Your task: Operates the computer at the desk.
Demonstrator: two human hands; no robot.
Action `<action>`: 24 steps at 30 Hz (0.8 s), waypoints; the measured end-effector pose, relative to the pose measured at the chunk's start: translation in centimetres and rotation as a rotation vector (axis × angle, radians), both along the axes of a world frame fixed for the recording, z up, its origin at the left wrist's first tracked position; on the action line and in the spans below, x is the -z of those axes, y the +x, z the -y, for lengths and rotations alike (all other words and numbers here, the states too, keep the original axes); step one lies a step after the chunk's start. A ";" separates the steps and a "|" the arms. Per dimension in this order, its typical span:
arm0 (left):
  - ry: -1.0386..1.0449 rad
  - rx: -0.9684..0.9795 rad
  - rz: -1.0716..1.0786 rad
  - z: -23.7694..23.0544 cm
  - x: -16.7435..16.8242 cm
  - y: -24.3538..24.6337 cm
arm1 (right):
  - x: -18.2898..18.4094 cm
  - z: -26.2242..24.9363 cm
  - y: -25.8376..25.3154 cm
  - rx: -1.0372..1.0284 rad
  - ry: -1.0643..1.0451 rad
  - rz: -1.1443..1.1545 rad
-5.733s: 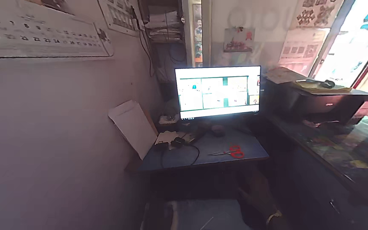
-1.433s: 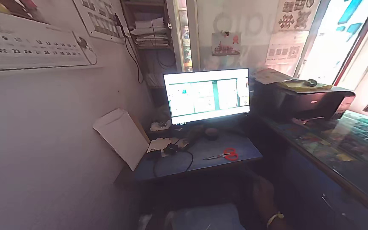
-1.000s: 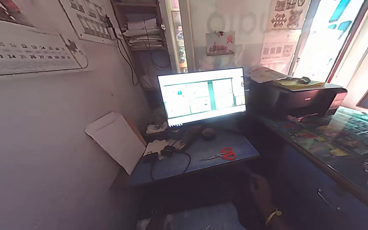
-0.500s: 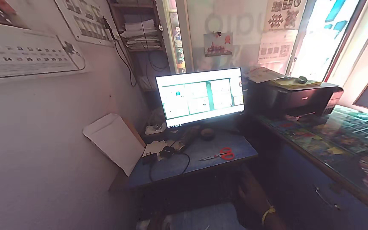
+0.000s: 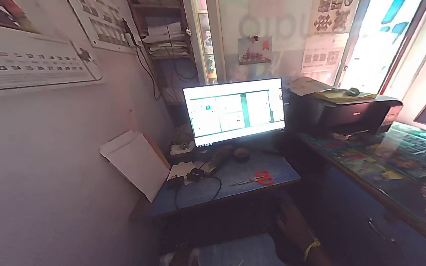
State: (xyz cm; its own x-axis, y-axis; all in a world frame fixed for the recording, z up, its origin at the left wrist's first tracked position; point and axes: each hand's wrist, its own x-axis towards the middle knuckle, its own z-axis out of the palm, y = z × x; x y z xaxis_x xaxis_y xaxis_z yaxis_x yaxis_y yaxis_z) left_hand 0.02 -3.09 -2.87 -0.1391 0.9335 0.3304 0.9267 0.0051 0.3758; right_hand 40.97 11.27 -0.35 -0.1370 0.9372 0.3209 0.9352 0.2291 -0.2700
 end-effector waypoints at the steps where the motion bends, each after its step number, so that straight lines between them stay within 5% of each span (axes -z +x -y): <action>1: 0.013 -0.004 0.005 0.1 -0.1 0.0 | -0.3 0.1 -0.1 0.007 -0.031 -0.002; 24: 0.113 0.002 0.015 0.3 0.7 -0.1 | -1.0 0.5 -0.4 0.091 -0.064 -0.048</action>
State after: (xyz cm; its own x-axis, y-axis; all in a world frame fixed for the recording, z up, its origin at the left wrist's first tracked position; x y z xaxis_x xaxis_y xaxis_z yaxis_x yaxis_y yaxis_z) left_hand -0.04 -3.38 -3.60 -0.1425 0.8906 0.4319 0.9210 -0.0406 0.3876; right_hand 40.57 10.74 0.62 -0.0361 0.9638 0.2642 0.9370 0.1246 -0.3264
